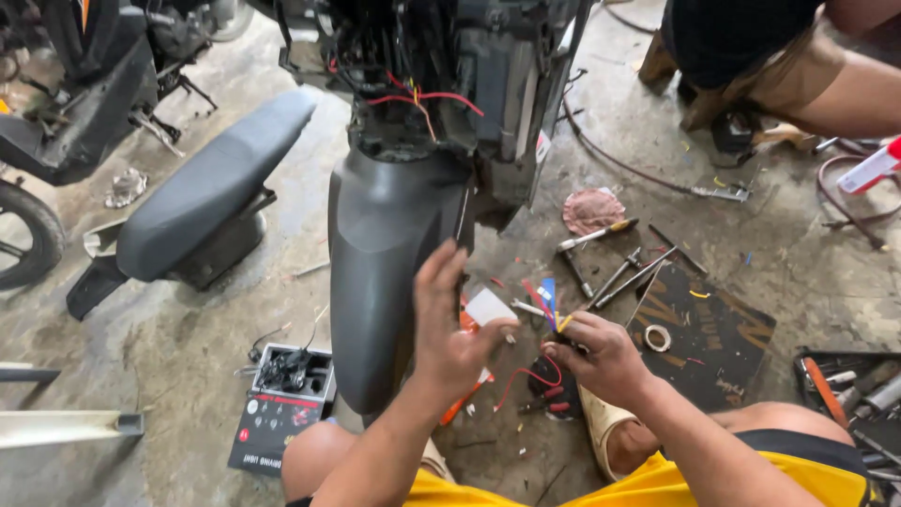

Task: Repairing and connecting electrical wiring on a motorcycle's front panel

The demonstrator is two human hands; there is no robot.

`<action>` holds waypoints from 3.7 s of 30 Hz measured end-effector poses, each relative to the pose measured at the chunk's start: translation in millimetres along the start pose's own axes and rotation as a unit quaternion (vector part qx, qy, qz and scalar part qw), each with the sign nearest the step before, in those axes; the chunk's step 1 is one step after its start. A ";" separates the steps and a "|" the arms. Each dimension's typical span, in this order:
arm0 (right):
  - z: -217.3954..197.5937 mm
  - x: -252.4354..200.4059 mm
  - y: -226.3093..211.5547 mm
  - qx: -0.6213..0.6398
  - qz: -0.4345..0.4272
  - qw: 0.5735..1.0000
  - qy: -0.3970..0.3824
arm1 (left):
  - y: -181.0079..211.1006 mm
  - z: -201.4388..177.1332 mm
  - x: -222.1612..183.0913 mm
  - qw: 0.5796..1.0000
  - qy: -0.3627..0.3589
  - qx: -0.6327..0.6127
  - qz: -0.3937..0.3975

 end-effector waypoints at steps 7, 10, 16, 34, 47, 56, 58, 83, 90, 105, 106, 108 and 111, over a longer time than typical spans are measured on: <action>0.7 12.8 -35.5 -0.018 -0.151 0.987 0.044 | -1.7 26.5 -32.5 0.980 -0.152 -0.103 -0.078; 0.1 10.9 -43.3 -0.056 -0.204 0.977 0.023 | -6.7 36.6 -43.8 0.924 -0.138 -0.292 -0.203; -52.9 26.0 -39.5 -0.036 -0.104 0.994 0.015 | -40.2 34.0 -69.5 0.729 -0.125 -0.581 -0.340; -66.3 87.8 -97.3 -0.050 -0.372 0.927 0.001 | -0.6 1.5 -53.6 0.587 -0.202 -0.692 -0.369; -83.6 128.9 -169.2 -0.139 -0.494 0.843 -0.161 | 22.5 6.3 -6.5 0.876 -0.190 -0.329 -0.296; -71.6 98.0 -102.7 0.074 0.203 0.920 -0.328 | 27.4 -10.5 -10.1 0.971 -0.179 -0.132 0.091; -84.8 86.9 -114.7 -0.014 0.093 0.931 -0.352 | 41.5 -22.0 -15.6 0.961 -0.217 -0.163 -0.044; -116.9 80.5 -155.0 -0.072 -0.443 0.886 -0.115 | 62.3 -4.6 -30.2 0.651 -0.236 -0.520 -0.499; -113.3 56.3 -97.1 -0.038 -0.039 0.963 -0.265 | 80.9 -16.6 -18.9 0.882 -0.228 -0.277 -0.306; -16.0 29.3 -22.3 0.260 -0.015 0.910 -0.324 | 26.1 9.8 -22.1 0.653 0.051 -0.657 -0.372; 7.6 19.0 -26.6 0.262 -0.012 0.906 -0.332 | 27.1 5.8 -15.8 0.651 0.061 -0.657 -0.375; 53.9 1.7 -30.6 0.404 0.133 0.887 -0.178 | 24.0 -2.9 -0.3 0.647 0.133 -0.631 -0.408; 74.2 -0.3 -32.7 0.498 0.080 0.857 -0.110 | 1.4 -11.2 8.4 0.757 0.147 -0.547 -0.326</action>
Point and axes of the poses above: each hand's wrist, its own x-axis towards the middle knuckle, its own z-axis out of the palm, y = z × x, the point moved 1 cm from there along x, towards the middle knuckle, and after that the axes turned 4 degrees about y, right-handed, at the moved point
